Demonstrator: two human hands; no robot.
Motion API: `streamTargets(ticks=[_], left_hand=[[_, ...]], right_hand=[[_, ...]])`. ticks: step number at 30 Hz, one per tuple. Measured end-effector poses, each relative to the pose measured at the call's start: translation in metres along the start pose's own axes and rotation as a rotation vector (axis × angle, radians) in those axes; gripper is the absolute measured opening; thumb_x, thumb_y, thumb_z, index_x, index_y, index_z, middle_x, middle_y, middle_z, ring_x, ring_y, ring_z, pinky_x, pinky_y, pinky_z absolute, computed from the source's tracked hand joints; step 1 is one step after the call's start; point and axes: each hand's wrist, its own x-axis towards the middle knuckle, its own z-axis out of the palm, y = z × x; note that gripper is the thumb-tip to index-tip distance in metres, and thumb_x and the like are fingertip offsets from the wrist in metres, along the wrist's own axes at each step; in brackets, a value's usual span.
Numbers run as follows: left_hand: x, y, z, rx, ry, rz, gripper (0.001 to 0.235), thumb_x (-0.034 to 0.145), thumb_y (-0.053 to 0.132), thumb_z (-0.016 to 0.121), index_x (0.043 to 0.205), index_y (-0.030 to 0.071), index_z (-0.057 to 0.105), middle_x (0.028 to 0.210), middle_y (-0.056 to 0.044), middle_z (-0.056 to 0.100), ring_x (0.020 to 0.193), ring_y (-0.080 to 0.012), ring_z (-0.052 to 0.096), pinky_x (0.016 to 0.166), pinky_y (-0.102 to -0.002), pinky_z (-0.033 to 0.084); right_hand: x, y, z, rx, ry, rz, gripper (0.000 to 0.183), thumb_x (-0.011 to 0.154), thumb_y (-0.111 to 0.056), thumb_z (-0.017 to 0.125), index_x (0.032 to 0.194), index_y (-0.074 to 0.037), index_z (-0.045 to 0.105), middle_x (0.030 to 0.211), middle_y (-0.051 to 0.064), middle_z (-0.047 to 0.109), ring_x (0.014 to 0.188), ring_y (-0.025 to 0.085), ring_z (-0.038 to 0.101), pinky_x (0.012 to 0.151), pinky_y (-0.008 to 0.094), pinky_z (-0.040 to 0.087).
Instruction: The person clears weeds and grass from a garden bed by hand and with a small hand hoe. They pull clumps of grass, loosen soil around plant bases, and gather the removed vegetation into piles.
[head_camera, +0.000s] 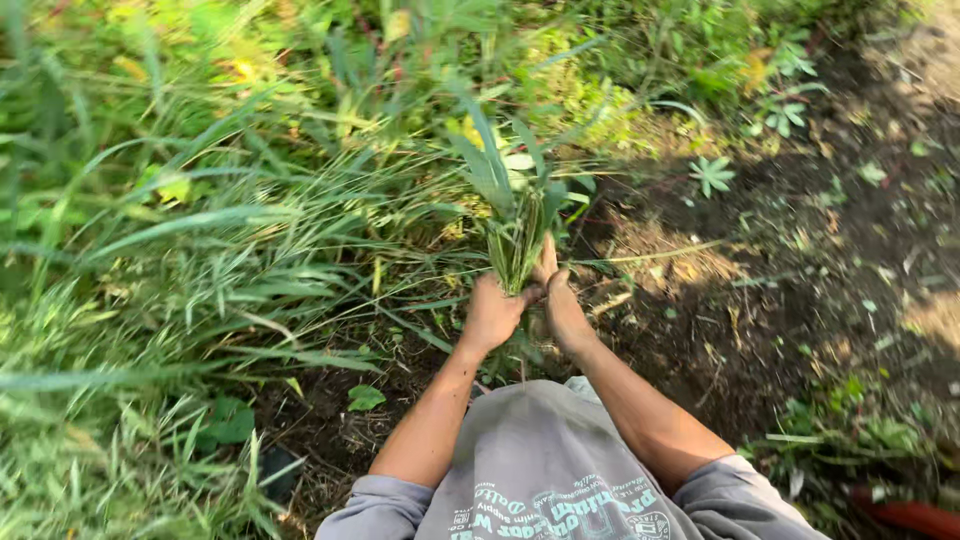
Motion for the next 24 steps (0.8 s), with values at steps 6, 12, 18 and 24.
streamTargets(ticks=[6,12,18,24], left_hand=[[0.033,-0.03,0.119,-0.448,-0.074,-0.184,0.024,0.102,0.021,0.072,0.116,0.001,0.07,0.109,-0.006,0.07,0.101,-0.0184,0.064,0.091,-0.037,0.052],[0.085,-0.024,0.279,-0.555,-0.128,-0.458,0.038,0.092,0.024,0.073,0.126,0.012,0.063,0.119,0.002,0.069,0.111,-0.0135,0.062,0.095,-0.033,0.05],[0.132,0.021,0.465,-0.041,-0.401,-0.334,0.034,0.091,0.025,0.081,0.114,0.003,0.07,0.108,-0.008,0.074,0.103,-0.0182,0.067,0.092,-0.035,0.052],[0.155,0.02,0.621,-0.554,-0.493,-0.37,0.022,0.097,0.016,0.07,0.116,0.005,0.073,0.114,-0.005,0.075,0.1,-0.0142,0.066,0.088,-0.03,0.054]], right_hand=[[-0.051,-0.053,-0.092,-0.335,-0.045,-0.185,0.12,0.085,-0.054,0.07,0.166,-0.011,-0.009,0.167,0.017,0.031,0.133,0.028,0.048,0.113,0.037,0.038],[-0.089,-0.063,-0.23,-0.621,0.168,-0.121,0.152,0.065,-0.025,0.097,0.157,-0.012,-0.023,0.158,0.031,0.033,0.143,0.042,0.04,0.111,0.043,0.036],[-0.137,-0.048,-0.422,-0.804,0.299,-0.105,0.108,0.081,-0.018,0.083,0.159,-0.012,0.008,0.137,0.034,0.061,0.121,0.049,0.061,0.101,0.047,0.05],[-0.173,-0.053,-0.532,-0.872,0.659,0.202,0.103,0.077,-0.009,0.075,0.158,-0.001,0.012,0.109,0.035,0.065,0.098,0.052,0.064,0.084,0.055,0.052]])
